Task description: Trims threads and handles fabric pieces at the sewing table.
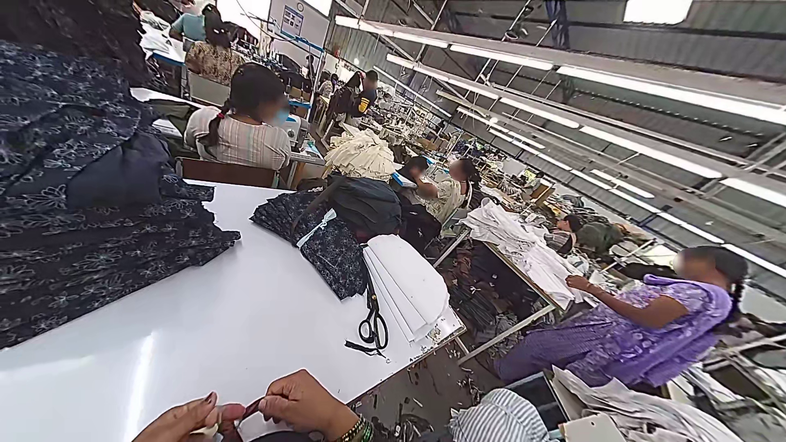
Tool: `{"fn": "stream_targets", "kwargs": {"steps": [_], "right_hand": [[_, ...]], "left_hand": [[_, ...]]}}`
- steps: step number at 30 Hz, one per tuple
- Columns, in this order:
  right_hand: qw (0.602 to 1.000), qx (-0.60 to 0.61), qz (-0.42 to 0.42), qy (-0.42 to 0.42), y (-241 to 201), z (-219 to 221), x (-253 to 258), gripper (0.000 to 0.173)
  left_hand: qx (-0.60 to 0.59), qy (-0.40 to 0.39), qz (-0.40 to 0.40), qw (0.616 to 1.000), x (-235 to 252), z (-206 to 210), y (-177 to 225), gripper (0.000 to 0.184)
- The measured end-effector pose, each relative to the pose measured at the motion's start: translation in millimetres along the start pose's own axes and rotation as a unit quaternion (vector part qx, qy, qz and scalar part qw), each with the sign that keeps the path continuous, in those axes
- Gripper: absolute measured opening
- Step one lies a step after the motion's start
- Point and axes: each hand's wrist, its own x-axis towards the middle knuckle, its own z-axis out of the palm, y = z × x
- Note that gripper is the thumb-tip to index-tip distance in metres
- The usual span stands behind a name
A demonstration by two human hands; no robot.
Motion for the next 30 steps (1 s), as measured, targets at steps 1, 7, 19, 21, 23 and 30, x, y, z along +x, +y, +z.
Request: {"fn": "stream_targets", "kwargs": {"steps": [1, 7, 19, 21, 23, 30], "right_hand": [[1.000, 0.013, -0.021, 0.010, -1, 1, 2, 0.033], [0.983, 0.017, -0.178, 0.045, -13, 6, 16, 0.035], [0.999, 0.051, -0.002, -0.006, -19, 10, 16, 0.027], [0.998, 0.064, 0.009, -0.017, -16, 9, 15, 0.026], [0.997, 0.077, 0.013, -0.008, -15, 10, 14, 0.025], [0.975, -0.053, -0.195, 0.092, -11, 15, 14, 0.019]], "left_hand": [[-0.036, -0.001, 0.011, 0.999, 5, 3, -2, 0.046], [0.063, 0.048, 0.067, 0.995, 16, 19, 1, 0.015], [0.335, -0.001, 0.145, 0.931, 17, 7, -1, 0.016], [0.330, -0.010, 0.157, 0.931, 17, 6, -2, 0.016], [0.305, -0.020, 0.174, 0.936, 19, 7, -6, 0.013], [0.064, 0.061, 0.070, 0.994, 17, 19, -5, 0.022]]}}
